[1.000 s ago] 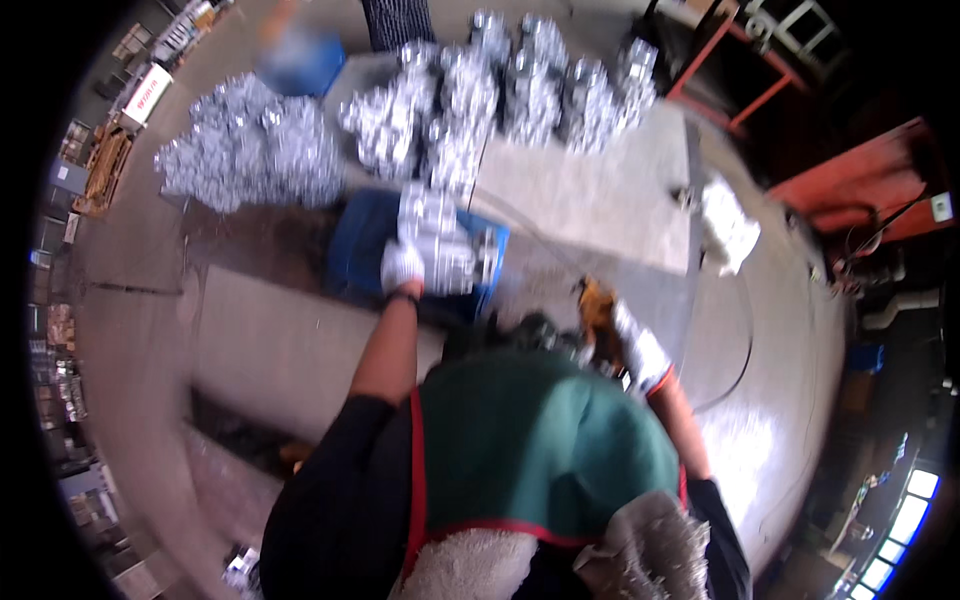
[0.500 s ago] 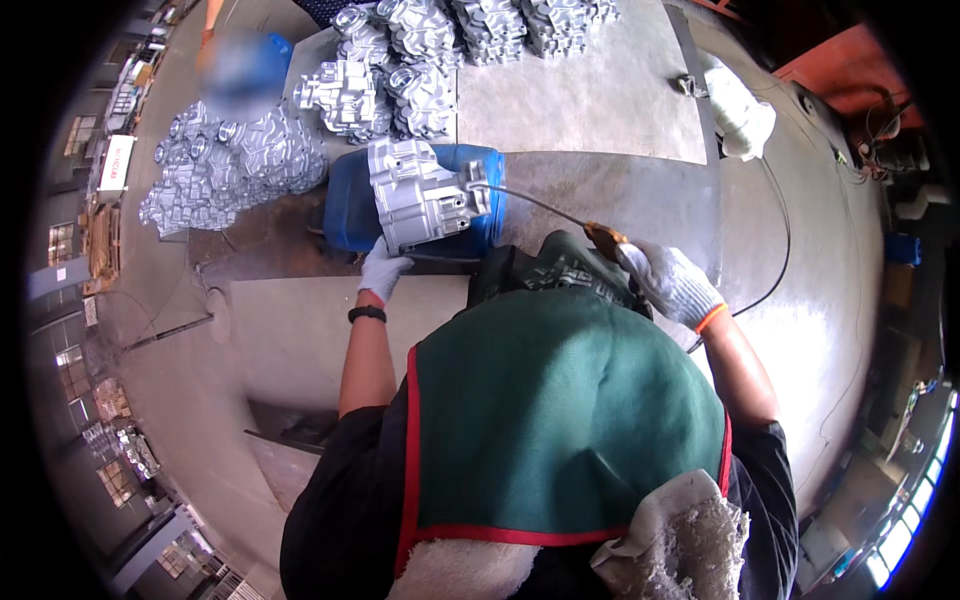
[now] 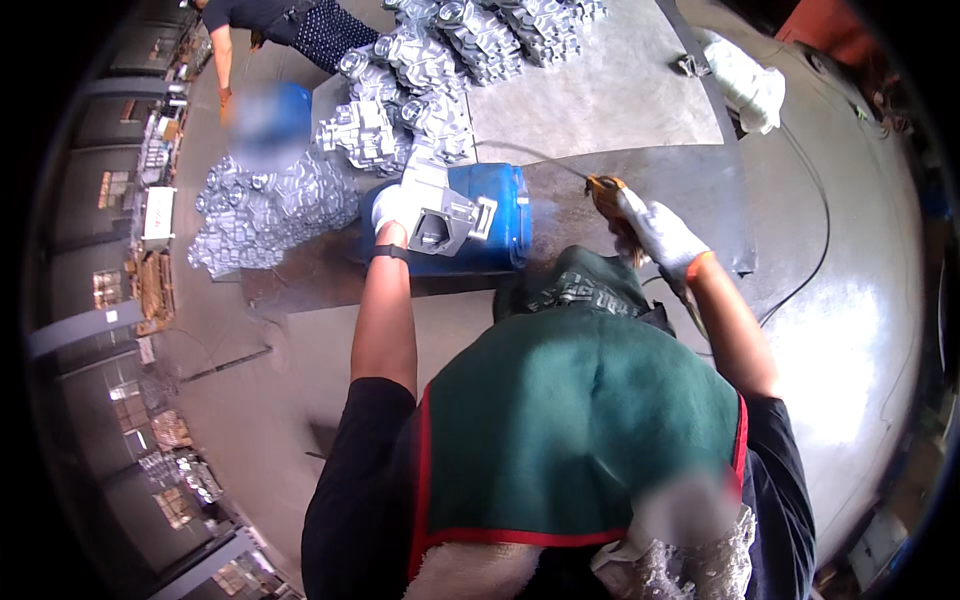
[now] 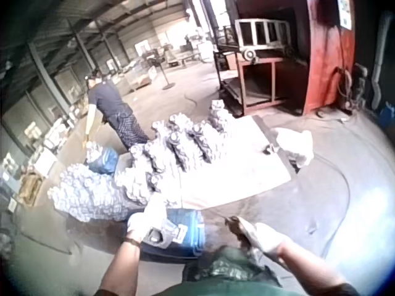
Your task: The person cleans metal engine or transmission casings using an air blow gun. They pick up individual casings from a pile, place them on a blue container or a table, blow air into the internal cavities, and move them to a finished stack.
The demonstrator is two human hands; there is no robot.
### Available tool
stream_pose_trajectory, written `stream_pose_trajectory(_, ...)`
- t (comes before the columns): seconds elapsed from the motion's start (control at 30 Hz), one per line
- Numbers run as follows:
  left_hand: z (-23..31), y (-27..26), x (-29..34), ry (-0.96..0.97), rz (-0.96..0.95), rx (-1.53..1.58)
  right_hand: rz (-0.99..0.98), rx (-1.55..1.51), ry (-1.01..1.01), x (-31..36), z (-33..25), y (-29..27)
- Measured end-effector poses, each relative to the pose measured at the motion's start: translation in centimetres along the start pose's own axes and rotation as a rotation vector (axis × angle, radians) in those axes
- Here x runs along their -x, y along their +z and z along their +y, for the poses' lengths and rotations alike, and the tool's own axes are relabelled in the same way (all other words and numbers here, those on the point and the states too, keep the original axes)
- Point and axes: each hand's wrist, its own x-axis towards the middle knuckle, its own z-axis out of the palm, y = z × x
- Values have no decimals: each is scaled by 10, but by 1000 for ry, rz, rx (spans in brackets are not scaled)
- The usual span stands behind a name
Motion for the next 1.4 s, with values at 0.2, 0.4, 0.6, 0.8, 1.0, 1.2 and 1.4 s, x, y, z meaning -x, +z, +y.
stream_pose_trajectory(0.2, 26, -17, 4, 239, -63, -243, -145, -430, 105, 13, 58, -22)
stream_pose_trajectory(0.4, 29, -1, -8, 350, -57, -365, -431, -630, 310, 9, 82, -9)
stream_pose_trajectory(0.6, 38, -3, -8, 338, -111, -341, -490, -631, 267, 2, 81, -1)
stream_pose_trajectory(0.8, 33, -2, -8, 338, -89, -382, -470, -617, 242, -7, 83, 7)
stream_pose_trajectory(1.0, 29, 4, -15, 334, -88, -330, -384, -520, 208, -9, 86, 15)
stream_pose_trajectory(1.2, 29, 4, -14, 332, -118, -344, -382, -658, 223, -3, 85, 5)
stream_pose_trajectory(1.4, 25, 8, -15, 309, -117, -364, -349, -561, 271, -10, 75, 10)
